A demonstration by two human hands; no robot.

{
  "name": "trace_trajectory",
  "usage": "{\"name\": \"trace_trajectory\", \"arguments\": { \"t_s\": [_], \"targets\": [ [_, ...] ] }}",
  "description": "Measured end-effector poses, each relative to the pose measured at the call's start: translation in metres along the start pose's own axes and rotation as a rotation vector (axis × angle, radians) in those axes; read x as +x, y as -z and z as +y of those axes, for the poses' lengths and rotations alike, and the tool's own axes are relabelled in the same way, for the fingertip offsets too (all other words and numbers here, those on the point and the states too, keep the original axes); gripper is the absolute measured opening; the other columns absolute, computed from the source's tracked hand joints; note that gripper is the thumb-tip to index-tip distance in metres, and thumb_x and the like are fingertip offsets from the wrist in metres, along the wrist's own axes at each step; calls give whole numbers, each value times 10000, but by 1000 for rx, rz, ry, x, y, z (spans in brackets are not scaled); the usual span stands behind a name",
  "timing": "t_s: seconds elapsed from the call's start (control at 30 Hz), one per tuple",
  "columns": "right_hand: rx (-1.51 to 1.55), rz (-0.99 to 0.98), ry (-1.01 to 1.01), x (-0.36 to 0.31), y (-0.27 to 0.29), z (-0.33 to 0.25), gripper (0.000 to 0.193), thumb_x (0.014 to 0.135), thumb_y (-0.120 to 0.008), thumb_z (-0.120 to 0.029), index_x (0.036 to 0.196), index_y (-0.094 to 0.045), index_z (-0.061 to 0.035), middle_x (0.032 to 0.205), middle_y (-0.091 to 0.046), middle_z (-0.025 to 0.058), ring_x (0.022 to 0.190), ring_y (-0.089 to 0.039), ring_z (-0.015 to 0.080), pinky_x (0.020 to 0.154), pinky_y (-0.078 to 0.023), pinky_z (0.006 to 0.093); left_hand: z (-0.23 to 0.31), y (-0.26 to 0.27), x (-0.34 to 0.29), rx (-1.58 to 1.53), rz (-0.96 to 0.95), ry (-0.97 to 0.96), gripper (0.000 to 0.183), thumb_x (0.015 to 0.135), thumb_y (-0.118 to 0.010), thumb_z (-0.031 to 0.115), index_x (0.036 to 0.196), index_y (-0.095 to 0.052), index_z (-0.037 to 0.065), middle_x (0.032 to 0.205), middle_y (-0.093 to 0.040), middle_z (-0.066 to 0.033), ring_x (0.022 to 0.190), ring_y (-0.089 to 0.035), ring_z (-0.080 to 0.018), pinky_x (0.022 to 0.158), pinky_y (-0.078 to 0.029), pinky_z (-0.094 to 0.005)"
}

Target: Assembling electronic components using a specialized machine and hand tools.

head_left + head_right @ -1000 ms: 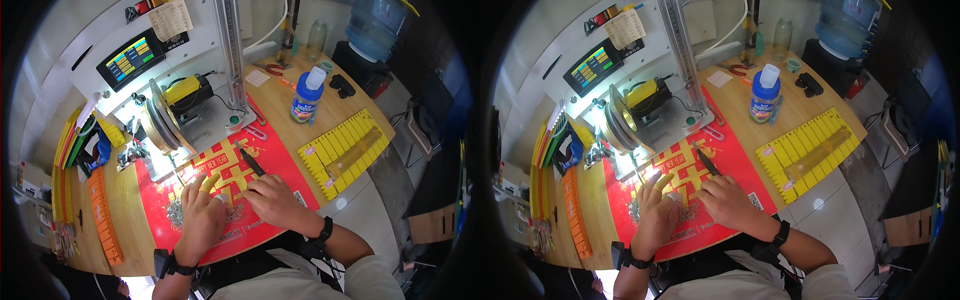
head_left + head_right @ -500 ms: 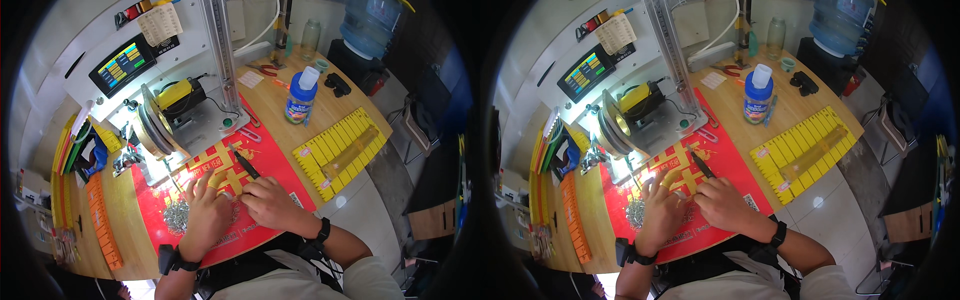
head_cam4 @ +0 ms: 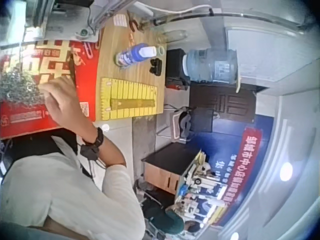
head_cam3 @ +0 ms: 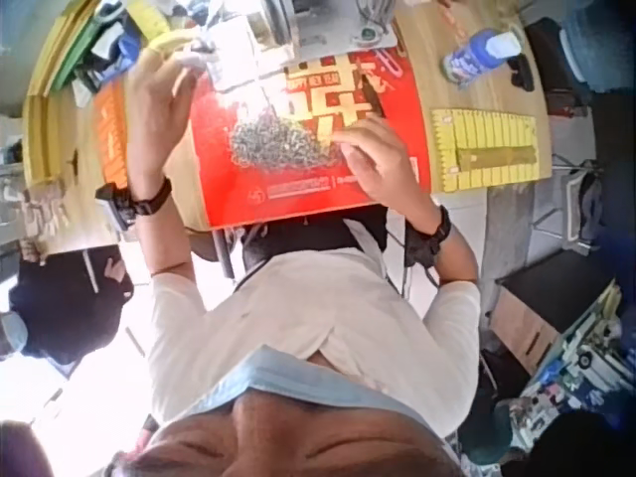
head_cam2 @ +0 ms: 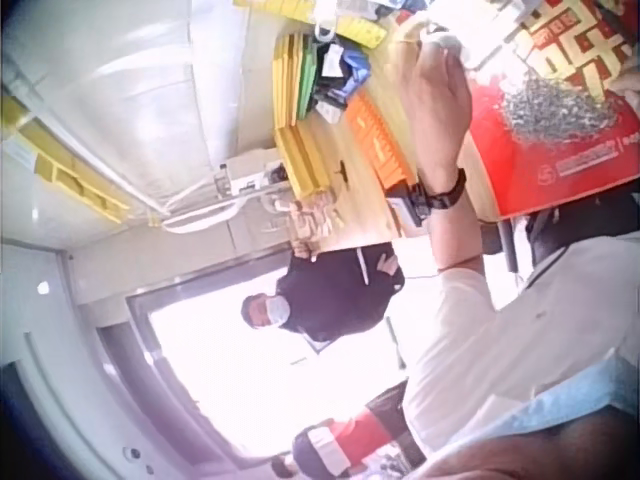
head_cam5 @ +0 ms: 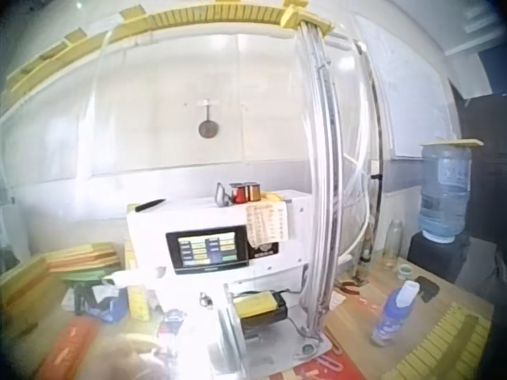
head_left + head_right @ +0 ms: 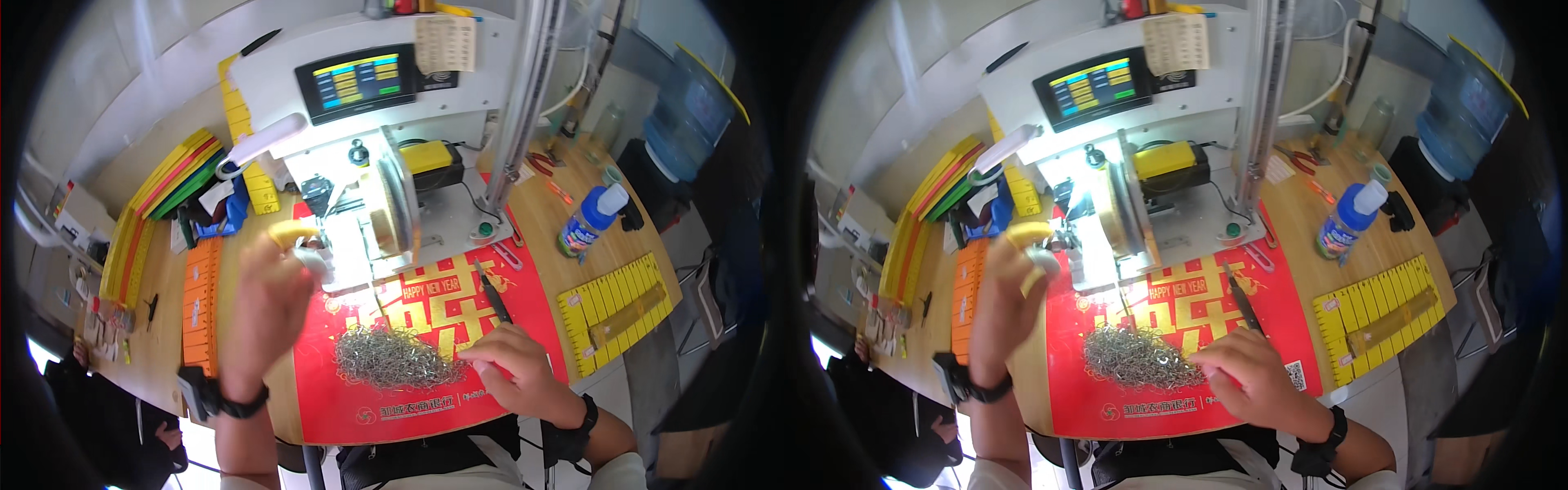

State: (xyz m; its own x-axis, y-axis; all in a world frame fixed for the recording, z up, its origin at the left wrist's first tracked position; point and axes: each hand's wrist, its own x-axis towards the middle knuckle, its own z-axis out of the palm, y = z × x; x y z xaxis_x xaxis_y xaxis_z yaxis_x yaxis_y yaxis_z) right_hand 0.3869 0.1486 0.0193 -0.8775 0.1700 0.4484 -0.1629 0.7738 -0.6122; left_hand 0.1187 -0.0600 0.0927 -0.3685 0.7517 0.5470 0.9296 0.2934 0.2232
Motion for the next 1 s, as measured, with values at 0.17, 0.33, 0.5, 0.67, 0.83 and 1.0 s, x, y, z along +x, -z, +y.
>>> {"name": "trace_trajectory", "arguments": {
  "t_s": [0.17, 0.33, 0.5, 0.67, 0.83, 1.0],
  "targets": [
    [705, -120, 0, 98, -44, -74, 267, 1028, -594, -114, 1273, -611, -10, 875, -624, 42, 757, -596, 149, 677, -462, 295, -60, 18, 31, -114, 42, 45, 71, 898, -647, 5, 960, -646, -29, 1143, -642, -179, 1017, -612, -365, 888, -472, -436],
    [1204, 155, -673, 159, -146, -61, 334, 1082, -544, -265, 1292, -538, -5, 862, -530, -1, 673, -494, 103, 615, -410, 261, -80, 7, 36, -132, 48, 24, 86, 914, -589, -14, 973, -638, -54, 1156, -619, -212, 1027, -605, -370, 895, -502, -419],
    [1667, 454, -774, 186, -157, -61, 201, 1096, -507, -258, 1090, -516, -57, 846, -471, -5, 653, -426, 88, 577, -363, 254, -84, 21, 33, -147, 15, 42, 104, 914, -578, 12, 971, -637, -52, 1186, -615, -203, 1081, -576, -392, 962, -469, -441],
    [1253, 391, -625, 132, -153, -66, 172, 1093, -519, -214, 1033, -563, -60, 908, -533, 6, 673, -463, 76, 577, -358, 215, -88, 23, 30, -185, -13, 89, 100, 922, -577, 18, 964, -639, -48, 1233, -612, -209, 1110, -568, -394, 986, -455, -445],
    [50, 343, 66, 103, -120, -42, 140, 1045, -586, -127, 1048, -681, -25, 1126, -584, 175, 931, -626, 255, 804, -511, 351, -81, 24, 34, -190, -53, 84, 95, 924, -600, 35, 943, -625, -55, 1247, -611, -215, 1116, -566, -398, 988, -449, -452],
    [-136, 385, 329, 114, -101, -34, 137, 998, -639, -152, 1025, -685, -26, 1324, -567, 212, 1065, -619, 345, 929, -483, 423, -85, 22, 30, -190, -95, 125, 99, 928, -596, 40, 959, -646, -39, 1223, -620, -211, 1131, -566, -389, 985, -455, -443]
  ]
}}
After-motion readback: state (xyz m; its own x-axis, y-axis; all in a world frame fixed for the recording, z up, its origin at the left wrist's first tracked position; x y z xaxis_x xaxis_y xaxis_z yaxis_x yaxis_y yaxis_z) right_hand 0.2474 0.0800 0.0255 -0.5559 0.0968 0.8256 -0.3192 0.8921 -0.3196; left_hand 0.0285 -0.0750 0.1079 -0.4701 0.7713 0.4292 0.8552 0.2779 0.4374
